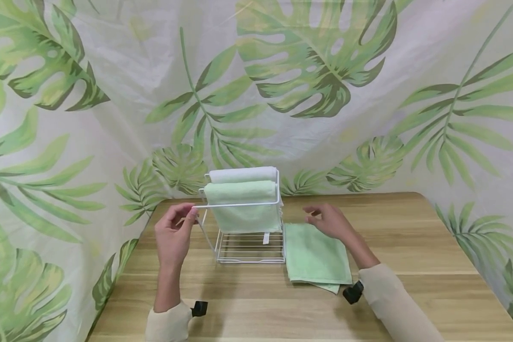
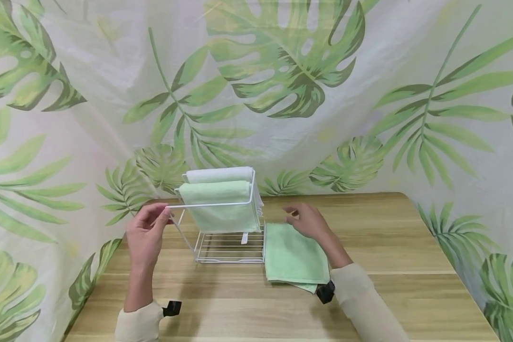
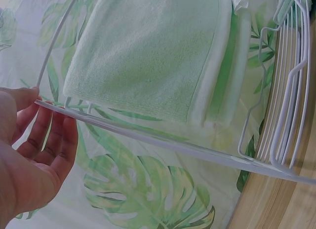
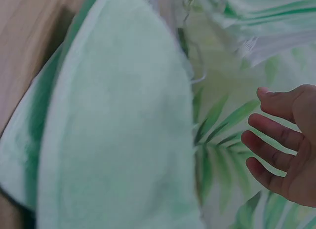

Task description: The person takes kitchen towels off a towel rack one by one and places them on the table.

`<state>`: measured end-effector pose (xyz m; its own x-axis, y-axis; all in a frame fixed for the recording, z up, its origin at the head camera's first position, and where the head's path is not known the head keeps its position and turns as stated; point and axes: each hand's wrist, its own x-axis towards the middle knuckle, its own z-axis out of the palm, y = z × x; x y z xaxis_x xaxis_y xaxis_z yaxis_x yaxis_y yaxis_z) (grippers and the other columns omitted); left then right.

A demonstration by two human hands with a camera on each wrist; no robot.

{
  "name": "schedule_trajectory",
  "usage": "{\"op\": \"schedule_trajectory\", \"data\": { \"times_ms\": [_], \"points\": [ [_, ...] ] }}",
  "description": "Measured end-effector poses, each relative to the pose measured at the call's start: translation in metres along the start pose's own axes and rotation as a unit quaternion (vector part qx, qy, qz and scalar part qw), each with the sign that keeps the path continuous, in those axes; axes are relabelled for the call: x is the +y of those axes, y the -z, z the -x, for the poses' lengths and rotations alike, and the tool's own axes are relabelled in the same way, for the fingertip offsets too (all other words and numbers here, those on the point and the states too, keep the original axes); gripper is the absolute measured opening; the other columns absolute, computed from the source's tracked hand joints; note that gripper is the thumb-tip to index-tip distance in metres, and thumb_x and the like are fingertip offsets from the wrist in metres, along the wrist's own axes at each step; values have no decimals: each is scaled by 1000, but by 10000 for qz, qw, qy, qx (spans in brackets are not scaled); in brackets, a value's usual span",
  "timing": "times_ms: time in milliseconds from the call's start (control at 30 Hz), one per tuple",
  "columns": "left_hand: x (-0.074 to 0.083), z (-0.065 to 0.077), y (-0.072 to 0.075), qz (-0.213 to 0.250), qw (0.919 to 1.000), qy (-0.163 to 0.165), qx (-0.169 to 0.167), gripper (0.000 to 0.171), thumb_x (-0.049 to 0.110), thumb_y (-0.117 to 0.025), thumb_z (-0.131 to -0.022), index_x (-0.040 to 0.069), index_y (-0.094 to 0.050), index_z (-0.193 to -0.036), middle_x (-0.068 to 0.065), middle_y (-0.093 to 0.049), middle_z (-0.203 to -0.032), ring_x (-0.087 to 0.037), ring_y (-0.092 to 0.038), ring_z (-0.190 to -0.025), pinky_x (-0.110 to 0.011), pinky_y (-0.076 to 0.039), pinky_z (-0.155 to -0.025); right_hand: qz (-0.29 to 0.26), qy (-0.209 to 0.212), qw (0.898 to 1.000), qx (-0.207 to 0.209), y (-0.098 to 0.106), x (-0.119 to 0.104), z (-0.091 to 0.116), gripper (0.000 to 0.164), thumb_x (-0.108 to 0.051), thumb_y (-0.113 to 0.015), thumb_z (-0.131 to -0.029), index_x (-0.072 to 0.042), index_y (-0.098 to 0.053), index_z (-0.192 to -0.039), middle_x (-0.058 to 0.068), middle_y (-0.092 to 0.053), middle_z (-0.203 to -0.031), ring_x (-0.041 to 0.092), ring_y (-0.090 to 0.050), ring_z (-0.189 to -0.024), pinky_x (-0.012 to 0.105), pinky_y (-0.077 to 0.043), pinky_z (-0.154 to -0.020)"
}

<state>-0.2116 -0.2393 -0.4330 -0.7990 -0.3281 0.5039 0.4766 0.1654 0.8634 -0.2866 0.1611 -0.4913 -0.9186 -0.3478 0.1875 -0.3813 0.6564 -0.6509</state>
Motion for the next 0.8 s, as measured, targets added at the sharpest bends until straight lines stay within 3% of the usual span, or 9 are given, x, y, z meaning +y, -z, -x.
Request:
{"op": "schedule_trajectory", "data": {
  "times_ms": [467,800],
  "points": [
    [3,-1,-3,70,10000,-23,47,17,-5,-75,-96,-15,-71,-110,6,-71,-86,-6,-69,-74,-16,-64,-70,-304,935,9942,435,42,-91,-7,39,-18,-78,-100,-3,-71,-135,17,-75,-134,36,-73,-121,57,-61,-104],
    [3,1,-3,58,10000,-8,37,19,-4,-76,-97,-16,-71,-110,5,-71,-86,-7,-70,-74,-15,-63,-69,-362,1256,9900,534,65,-130,-17,36,-16,-78,-100,-4,-73,-133,14,-76,-132,35,-73,-120,53,-63,-100]
  ]
}}
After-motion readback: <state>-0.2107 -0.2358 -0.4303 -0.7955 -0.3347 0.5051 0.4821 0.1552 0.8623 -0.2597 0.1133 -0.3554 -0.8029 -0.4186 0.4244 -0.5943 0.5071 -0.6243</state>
